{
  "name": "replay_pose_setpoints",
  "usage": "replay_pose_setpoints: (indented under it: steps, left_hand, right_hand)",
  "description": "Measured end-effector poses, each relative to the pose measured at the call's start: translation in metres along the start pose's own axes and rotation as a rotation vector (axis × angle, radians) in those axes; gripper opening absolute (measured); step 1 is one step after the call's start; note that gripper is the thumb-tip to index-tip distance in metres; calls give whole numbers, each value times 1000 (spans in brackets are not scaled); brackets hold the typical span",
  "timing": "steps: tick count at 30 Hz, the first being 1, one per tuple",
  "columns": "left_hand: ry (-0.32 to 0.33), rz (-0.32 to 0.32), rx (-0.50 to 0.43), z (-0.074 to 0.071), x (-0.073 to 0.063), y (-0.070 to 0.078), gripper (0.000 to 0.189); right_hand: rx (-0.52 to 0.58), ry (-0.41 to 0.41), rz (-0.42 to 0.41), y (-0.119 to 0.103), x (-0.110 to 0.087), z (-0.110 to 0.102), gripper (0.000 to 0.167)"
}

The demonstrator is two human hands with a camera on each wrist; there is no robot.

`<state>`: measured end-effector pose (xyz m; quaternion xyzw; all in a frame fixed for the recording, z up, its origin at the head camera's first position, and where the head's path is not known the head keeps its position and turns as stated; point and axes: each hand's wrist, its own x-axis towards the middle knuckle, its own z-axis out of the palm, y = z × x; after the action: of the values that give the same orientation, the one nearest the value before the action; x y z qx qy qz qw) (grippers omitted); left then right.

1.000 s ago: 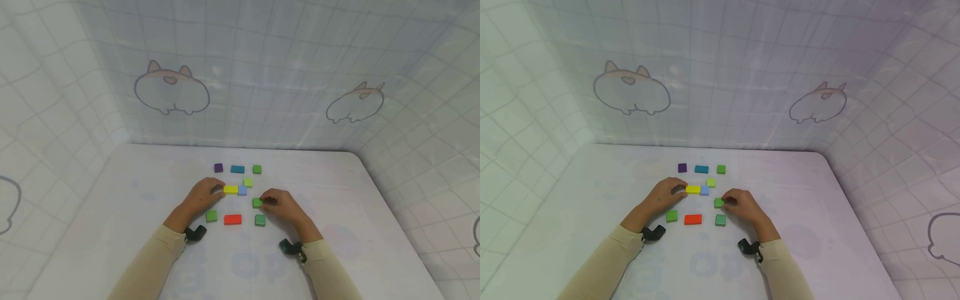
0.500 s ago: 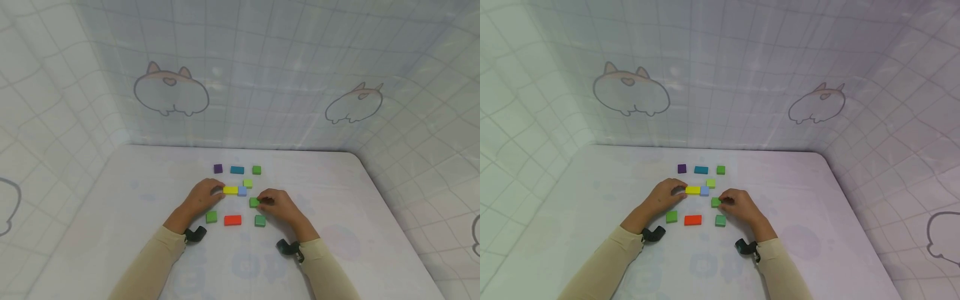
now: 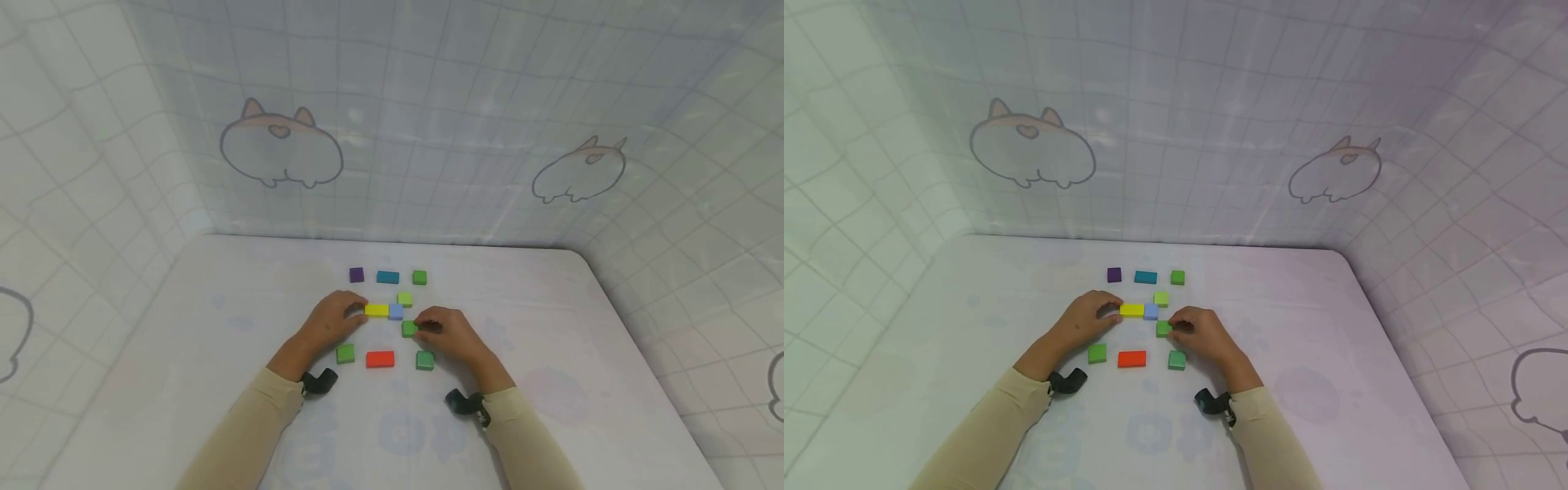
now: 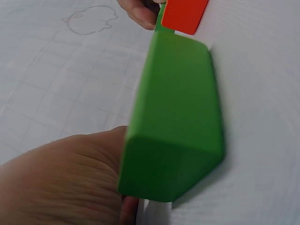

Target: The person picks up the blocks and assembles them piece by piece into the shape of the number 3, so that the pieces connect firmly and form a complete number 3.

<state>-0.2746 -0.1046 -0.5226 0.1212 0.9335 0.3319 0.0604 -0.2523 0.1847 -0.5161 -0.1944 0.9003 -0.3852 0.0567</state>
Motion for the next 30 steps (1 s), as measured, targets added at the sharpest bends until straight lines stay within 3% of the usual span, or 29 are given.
replay_pose_setpoints:
  steps: [30]
  left_hand:
    - [15,8,1,1,-1,0,36]
  right_hand:
    - [11,26,-14,0,6,7,23]
